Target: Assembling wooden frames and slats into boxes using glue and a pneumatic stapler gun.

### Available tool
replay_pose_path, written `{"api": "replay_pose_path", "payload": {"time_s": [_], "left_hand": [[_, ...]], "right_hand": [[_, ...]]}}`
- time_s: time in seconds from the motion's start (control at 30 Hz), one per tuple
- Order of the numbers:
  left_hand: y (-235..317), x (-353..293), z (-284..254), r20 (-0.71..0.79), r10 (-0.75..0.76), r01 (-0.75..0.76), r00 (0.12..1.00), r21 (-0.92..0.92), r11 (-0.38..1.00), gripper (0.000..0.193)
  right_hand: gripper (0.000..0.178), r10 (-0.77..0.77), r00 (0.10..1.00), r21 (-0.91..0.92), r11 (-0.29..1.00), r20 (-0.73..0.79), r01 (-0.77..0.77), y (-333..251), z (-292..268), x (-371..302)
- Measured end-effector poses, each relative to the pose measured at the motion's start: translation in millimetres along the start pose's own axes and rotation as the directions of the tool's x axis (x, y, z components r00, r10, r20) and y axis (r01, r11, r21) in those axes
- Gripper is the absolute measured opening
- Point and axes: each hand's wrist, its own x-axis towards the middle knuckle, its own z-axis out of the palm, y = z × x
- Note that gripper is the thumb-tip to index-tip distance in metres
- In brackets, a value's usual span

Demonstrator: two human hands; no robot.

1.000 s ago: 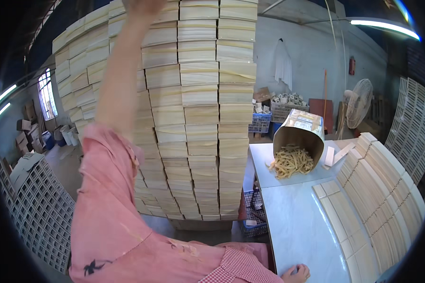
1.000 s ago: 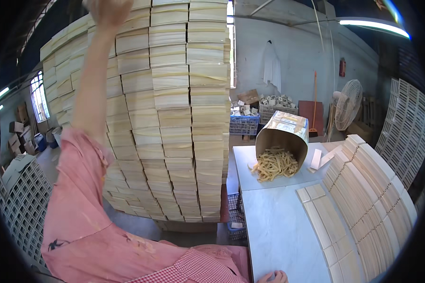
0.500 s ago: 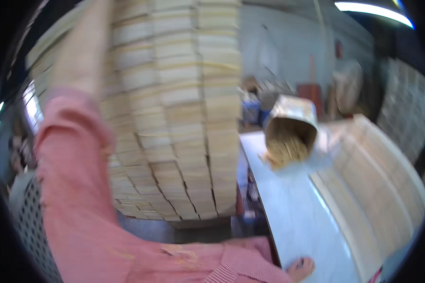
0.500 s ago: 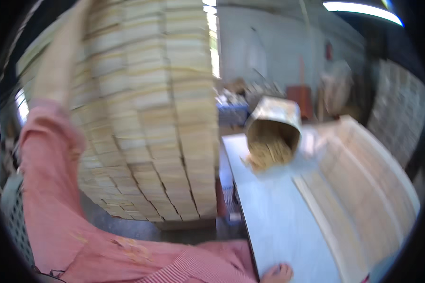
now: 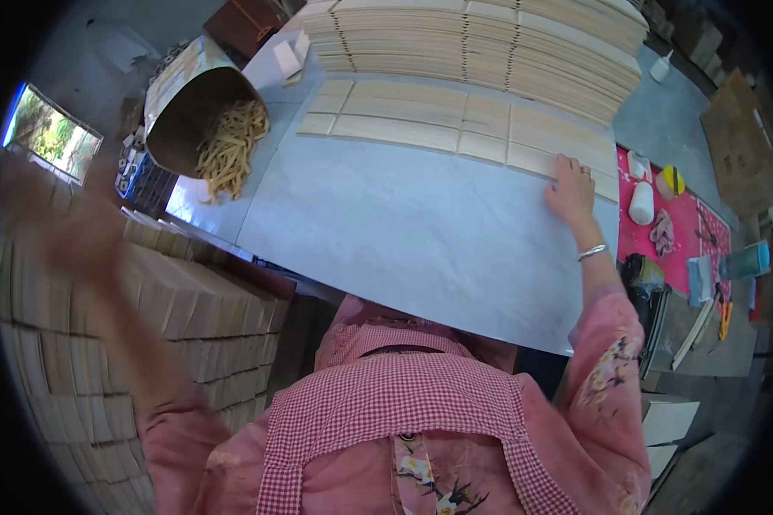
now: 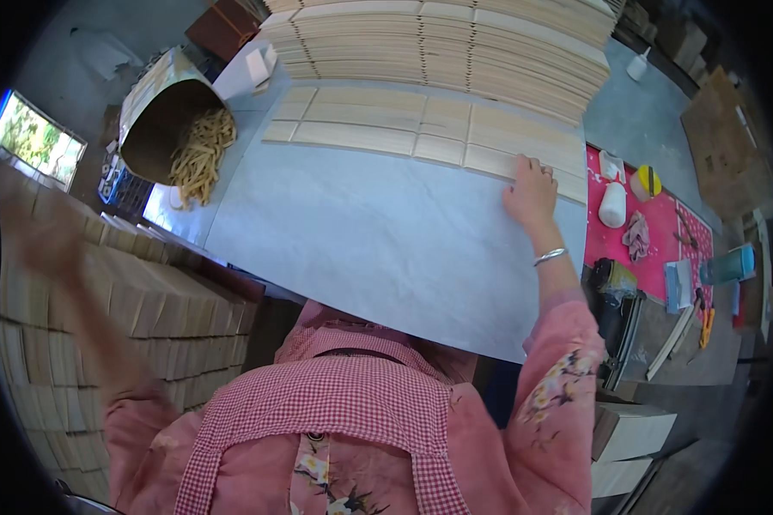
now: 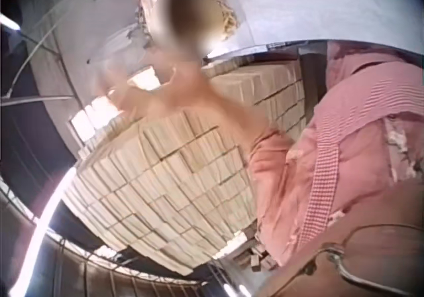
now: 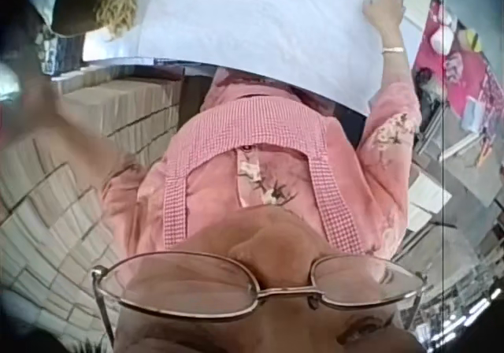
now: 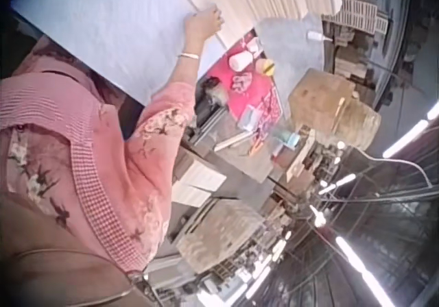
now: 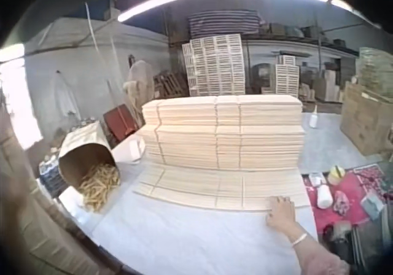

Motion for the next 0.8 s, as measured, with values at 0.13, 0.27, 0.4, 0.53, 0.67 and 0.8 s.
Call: {"api": "replay_pose_path", "payload": {"time_s": [0.13,0.27,0.4,0.53,0.67,0.8], "left_hand": [[182,-37,61,0.577,0.002,0.447,0.816,-0.635,0.630,0.054],[214,-109,103,0.779,0.146,0.558,0.610,-0.553,0.619,0.065],[201,-175,188,0.787,0.306,0.279,0.535,-0.507,0.816,0.056],[188,-206,232,0.759,0.315,0.128,0.569,-0.460,0.878,0.044],[172,-171,228,0.913,0.404,0.175,-0.053,-0.390,0.904,0.025],[182,-164,191,0.888,0.461,0.417,0.001,-0.419,0.807,0.016]], "right_hand": [[0.038,-0.089,0.951,0.114,0.992,0.296,0.057,27,-3,12],[0.031,-0.159,0.888,0.168,0.981,0.431,0.094,25,-36,22],[0.024,-0.245,0.861,0.215,0.963,0.446,0.162,18,-59,10],[0.018,-0.378,0.871,0.255,0.917,0.313,0.306,33,-76,2],[0.013,-0.314,0.936,0.096,0.948,0.156,0.302,45,-81,-7],[0.016,-0.104,0.988,0.021,0.995,0.114,0.102,24,-81,-6]]}}
